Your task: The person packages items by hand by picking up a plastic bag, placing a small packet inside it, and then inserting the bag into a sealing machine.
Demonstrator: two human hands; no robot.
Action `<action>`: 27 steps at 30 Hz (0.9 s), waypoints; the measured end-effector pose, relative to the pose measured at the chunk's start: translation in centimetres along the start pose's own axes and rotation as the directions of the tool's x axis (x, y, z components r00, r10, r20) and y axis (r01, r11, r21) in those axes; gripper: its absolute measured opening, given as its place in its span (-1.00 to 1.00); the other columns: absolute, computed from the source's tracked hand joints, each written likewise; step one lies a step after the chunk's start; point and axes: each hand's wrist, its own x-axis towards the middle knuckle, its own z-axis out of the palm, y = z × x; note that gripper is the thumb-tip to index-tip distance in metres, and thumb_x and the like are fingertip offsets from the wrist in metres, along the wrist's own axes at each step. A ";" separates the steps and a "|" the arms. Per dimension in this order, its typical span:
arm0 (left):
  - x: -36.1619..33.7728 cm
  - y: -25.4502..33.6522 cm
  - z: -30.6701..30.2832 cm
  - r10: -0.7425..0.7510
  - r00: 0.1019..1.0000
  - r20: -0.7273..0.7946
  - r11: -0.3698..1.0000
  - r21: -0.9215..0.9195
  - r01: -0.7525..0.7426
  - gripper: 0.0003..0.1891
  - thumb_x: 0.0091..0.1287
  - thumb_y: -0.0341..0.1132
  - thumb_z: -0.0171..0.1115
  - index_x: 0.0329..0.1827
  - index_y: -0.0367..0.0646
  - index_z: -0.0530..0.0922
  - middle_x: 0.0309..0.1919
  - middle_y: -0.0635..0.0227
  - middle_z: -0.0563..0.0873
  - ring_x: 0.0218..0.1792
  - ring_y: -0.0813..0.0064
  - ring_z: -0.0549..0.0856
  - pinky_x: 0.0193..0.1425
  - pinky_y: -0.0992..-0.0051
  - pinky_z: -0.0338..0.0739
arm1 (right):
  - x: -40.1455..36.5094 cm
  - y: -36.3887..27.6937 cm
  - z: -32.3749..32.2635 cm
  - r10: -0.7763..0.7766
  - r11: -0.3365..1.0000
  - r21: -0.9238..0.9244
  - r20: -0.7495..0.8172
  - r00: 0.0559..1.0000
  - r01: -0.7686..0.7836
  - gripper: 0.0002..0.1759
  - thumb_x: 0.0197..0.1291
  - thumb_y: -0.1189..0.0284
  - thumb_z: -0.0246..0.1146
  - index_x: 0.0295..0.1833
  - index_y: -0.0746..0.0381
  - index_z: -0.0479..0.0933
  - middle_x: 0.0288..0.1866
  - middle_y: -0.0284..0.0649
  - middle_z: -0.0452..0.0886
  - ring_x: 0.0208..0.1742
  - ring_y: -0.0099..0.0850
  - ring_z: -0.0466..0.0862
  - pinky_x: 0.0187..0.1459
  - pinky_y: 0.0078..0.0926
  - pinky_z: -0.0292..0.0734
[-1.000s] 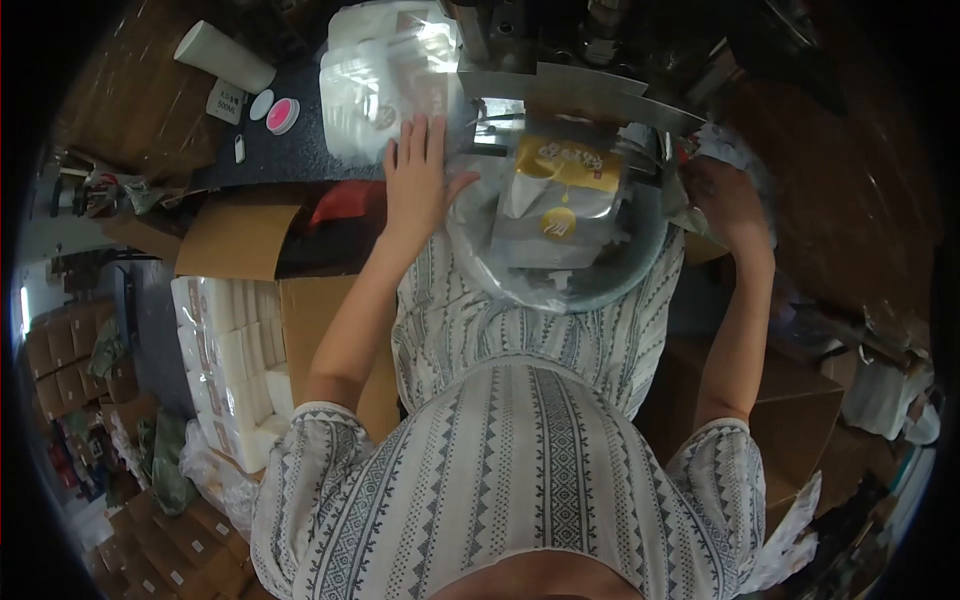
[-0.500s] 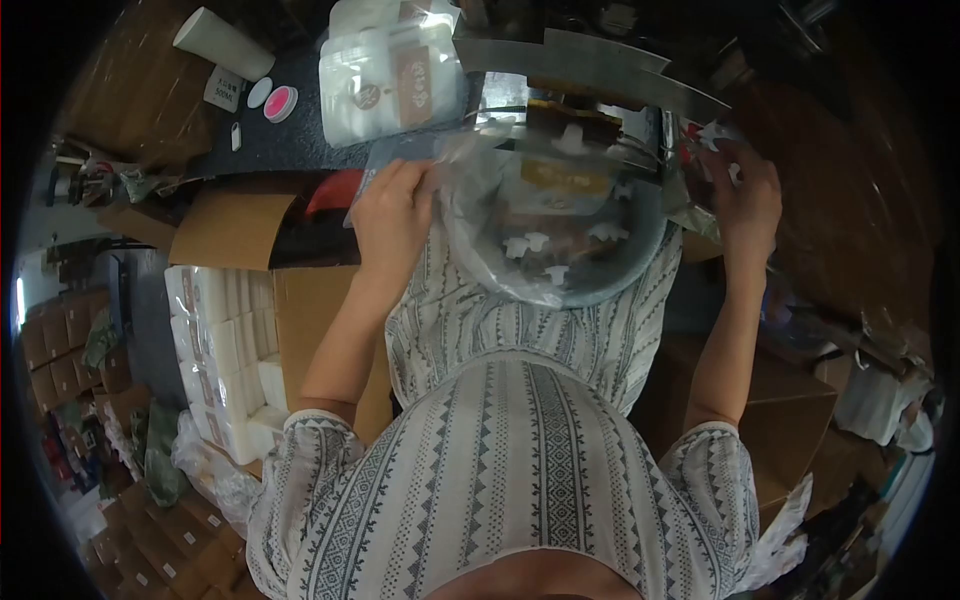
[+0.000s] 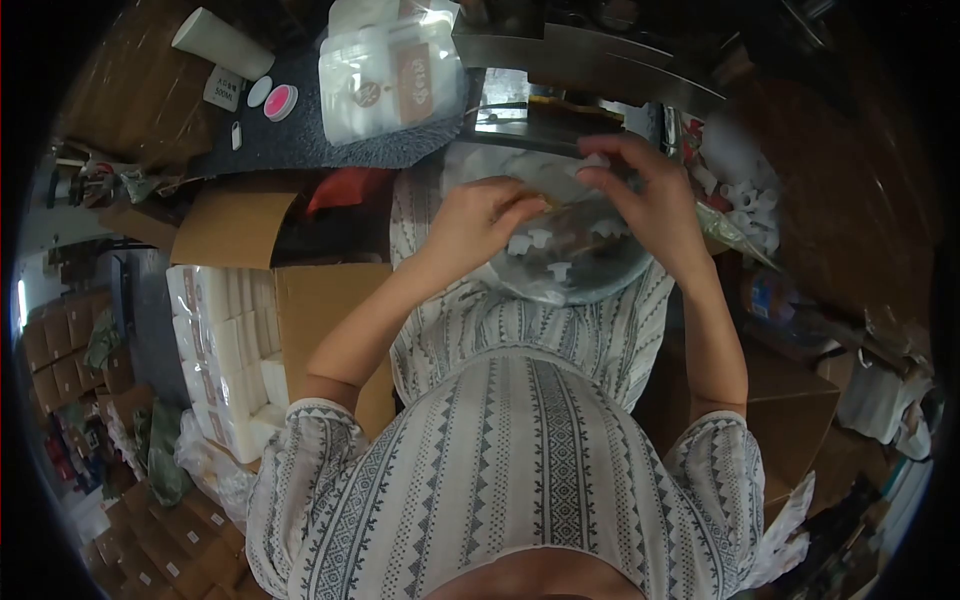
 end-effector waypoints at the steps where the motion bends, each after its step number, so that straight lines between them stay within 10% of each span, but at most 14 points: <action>1: 0.6 -0.1 0.4 -0.076 0.995 0.060 0.981 -0.172 0.085 -0.83 0.28 -0.30 0.28 -0.27 -0.25 0.65 -0.40 0.21 0.69 -0.45 0.37 0.69 -0.33 0.43 0.53 | 0.0 0.6 0.0 0.011 1.000 -0.020 -0.128 0.992 -0.014 -0.73 0.07 0.48 0.38 -0.07 0.28 0.61 -0.20 -0.21 0.66 -0.17 -0.38 0.67 -0.16 -0.47 0.55; 4: 3.2 0.1 0.6 -0.337 0.918 0.208 0.855 -0.341 0.391 -0.75 0.33 -0.23 0.27 -0.22 -0.29 0.66 -0.40 0.22 0.72 -0.40 0.52 0.71 -0.32 0.51 0.54 | -0.2 1.1 -1.7 0.017 0.990 -0.132 -0.281 0.960 -0.057 -0.71 0.10 0.50 0.36 -0.03 0.27 0.61 -0.23 -0.24 0.67 -0.17 -0.44 0.68 -0.17 -0.51 0.53; 10: 6.2 -0.6 1.8 -0.501 0.828 0.252 0.503 -0.693 0.516 -0.64 0.34 -0.11 0.28 -0.19 -0.34 0.64 -0.43 0.40 0.67 -0.44 0.66 0.62 -0.28 0.61 0.55 | -1.3 3.1 -5.4 0.143 0.786 -0.535 -0.329 0.933 -0.309 -0.75 0.19 0.39 0.27 -0.03 0.22 0.62 -0.19 -0.10 0.69 -0.15 -0.23 0.70 -0.12 -0.34 0.55; 14: 6.1 -2.5 0.0 -0.425 0.873 0.241 0.760 -0.430 0.488 -0.62 0.34 -0.16 0.28 -0.03 -0.36 0.58 -0.18 0.15 0.69 -0.26 0.42 0.72 -0.27 0.50 0.60 | -1.5 10.2 -6.7 0.261 0.534 -0.776 -0.226 0.938 -0.336 -0.75 0.23 0.30 0.20 -0.08 0.18 0.64 -0.17 -0.05 0.68 -0.14 -0.09 0.68 -0.09 -0.21 0.54; 15: 6.3 -3.6 -1.4 -0.282 0.948 -0.150 0.938 -0.253 0.239 -0.57 0.33 -0.14 0.28 0.05 -0.36 0.54 -0.06 0.09 0.65 -0.14 0.34 0.69 -0.18 0.46 0.59 | -1.2 9.7 -6.7 0.253 0.537 -0.775 -0.229 0.940 -0.334 -0.75 0.23 0.30 0.20 -0.08 0.18 0.64 -0.17 -0.05 0.68 -0.14 -0.09 0.68 -0.09 -0.21 0.54; 16: 6.1 -4.6 -2.6 -0.022 0.882 -0.471 0.999 0.031 0.042 -0.51 0.31 -0.11 0.28 0.12 -0.35 0.51 0.06 0.03 0.61 -0.02 0.25 0.67 -0.08 0.41 0.58 | -1.2 8.5 -6.5 0.282 0.545 -0.752 -0.252 0.926 -0.371 -0.75 0.22 0.30 0.20 -0.08 0.18 0.64 -0.17 -0.03 0.68 -0.13 -0.06 0.67 -0.09 -0.21 0.54; 17: 5.1 -6.5 -3.3 -0.022 0.884 -0.468 0.999 0.031 0.042 -0.51 0.31 -0.11 0.28 0.12 -0.35 0.51 0.06 0.03 0.61 -0.02 0.25 0.67 -0.08 0.41 0.58 | -1.4 7.3 -6.3 0.314 0.550 -0.728 -0.274 0.909 -0.410 -0.75 0.22 0.31 0.20 -0.07 0.18 0.64 -0.18 -0.01 0.67 -0.13 -0.04 0.66 -0.09 -0.22 0.53; 19: 3.6 -9.3 -3.6 0.303 0.909 -0.286 0.505 0.857 0.102 -0.51 0.28 -0.11 0.29 0.15 -0.28 0.50 0.13 -0.03 0.54 0.13 0.12 0.56 0.13 0.32 0.46 | -1.7 4.8 -6.8 0.322 0.657 -0.618 -0.289 0.902 -0.432 -0.75 0.21 0.34 0.22 -0.07 0.19 0.64 -0.19 -0.02 0.68 -0.14 -0.09 0.68 -0.10 -0.27 0.54; 24: -1.9 -7.5 -4.8 0.120 0.935 -0.333 0.753 0.644 0.132 -0.76 0.25 -0.32 0.28 -0.05 -0.16 0.58 -0.12 0.17 0.64 -0.06 0.11 0.61 0.00 0.26 0.47 | -1.2 0.9 -4.7 0.359 0.903 -0.154 -0.244 0.901 -0.401 -0.76 0.15 0.46 0.30 -0.04 0.25 0.61 -0.21 -0.12 0.70 -0.21 -0.31 0.71 -0.15 -0.48 0.56; 27: -2.6 -4.5 -5.5 0.009 0.867 -0.499 0.829 0.489 0.273 -0.87 0.21 -0.39 0.28 -0.19 -0.15 0.62 -0.30 0.24 0.66 -0.27 0.15 0.65 -0.22 0.32 0.50 | 0.4 -0.9 -1.3 0.122 0.989 0.094 -0.107 0.987 -0.112 -0.75 0.13 0.55 0.32 -0.04 0.28 0.60 -0.18 -0.23 0.70 -0.24 -0.44 0.70 -0.17 -0.55 0.56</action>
